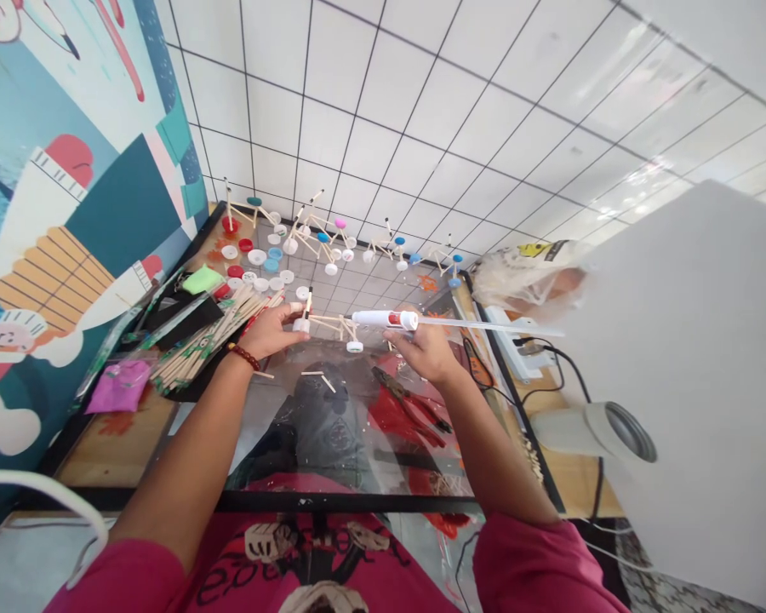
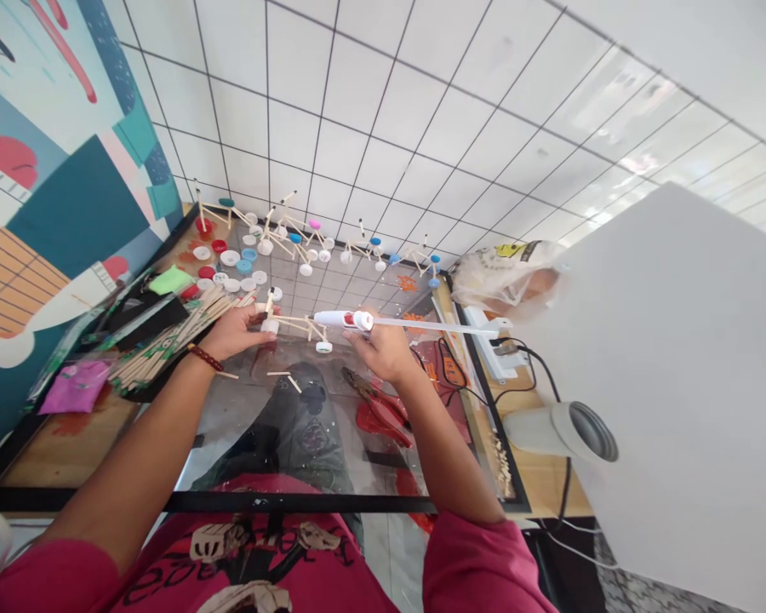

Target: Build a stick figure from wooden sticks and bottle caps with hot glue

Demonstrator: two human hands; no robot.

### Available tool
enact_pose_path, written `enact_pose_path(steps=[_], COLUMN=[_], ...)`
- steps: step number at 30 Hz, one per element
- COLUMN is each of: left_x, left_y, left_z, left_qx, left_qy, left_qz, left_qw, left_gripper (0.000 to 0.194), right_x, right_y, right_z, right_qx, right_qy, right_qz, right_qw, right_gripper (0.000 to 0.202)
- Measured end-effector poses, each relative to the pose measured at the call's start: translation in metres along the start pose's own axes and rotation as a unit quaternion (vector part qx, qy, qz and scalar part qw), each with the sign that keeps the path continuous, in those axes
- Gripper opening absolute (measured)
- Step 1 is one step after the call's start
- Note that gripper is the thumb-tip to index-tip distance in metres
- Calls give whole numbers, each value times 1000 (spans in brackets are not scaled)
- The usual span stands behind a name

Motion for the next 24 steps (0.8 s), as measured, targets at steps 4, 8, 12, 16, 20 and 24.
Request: enact_pose_path(steps=[4,8,12,16,20,24], left_x=[0,0,1,1,1,0], left_y=[0,-1,-3,-3,-2,1], left_z=[-1,-1,-1,-2,-2,-2], left_qx=[-7,-14,-9,-7,-8,-15], left_qy=[10,10,5,6,9,15], left_qz=[-7,-9,-5,2,2,-7], left_qw=[1000,1000,1000,1000,1000,1000], left_gripper=[69,70,70,70,70,70], right_x=[0,3,3,-1,1,6], right_y=[1,-1,1,1,-3,-4], right_z=[0,2,2,3,4,6], right_qx=[-1,-2,-16,-15,-2,-2], right_qy=[-3,1,-2,-12,-7,-5], right_qz=[0,-11,-4,-11,-15,-6], right_qw=[1000,1000,1000,1000,1000,1000], right_gripper=[27,29,30,31,30,28])
Point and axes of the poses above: each hand's wrist, its own x-axis towards the middle knuckle, its own z-axis out of the palm, y = z × x, the point moved 9 cm from there along x, towards the middle knuckle, and after that the axes turned 5 degrees about y, right-handed, at the moved point
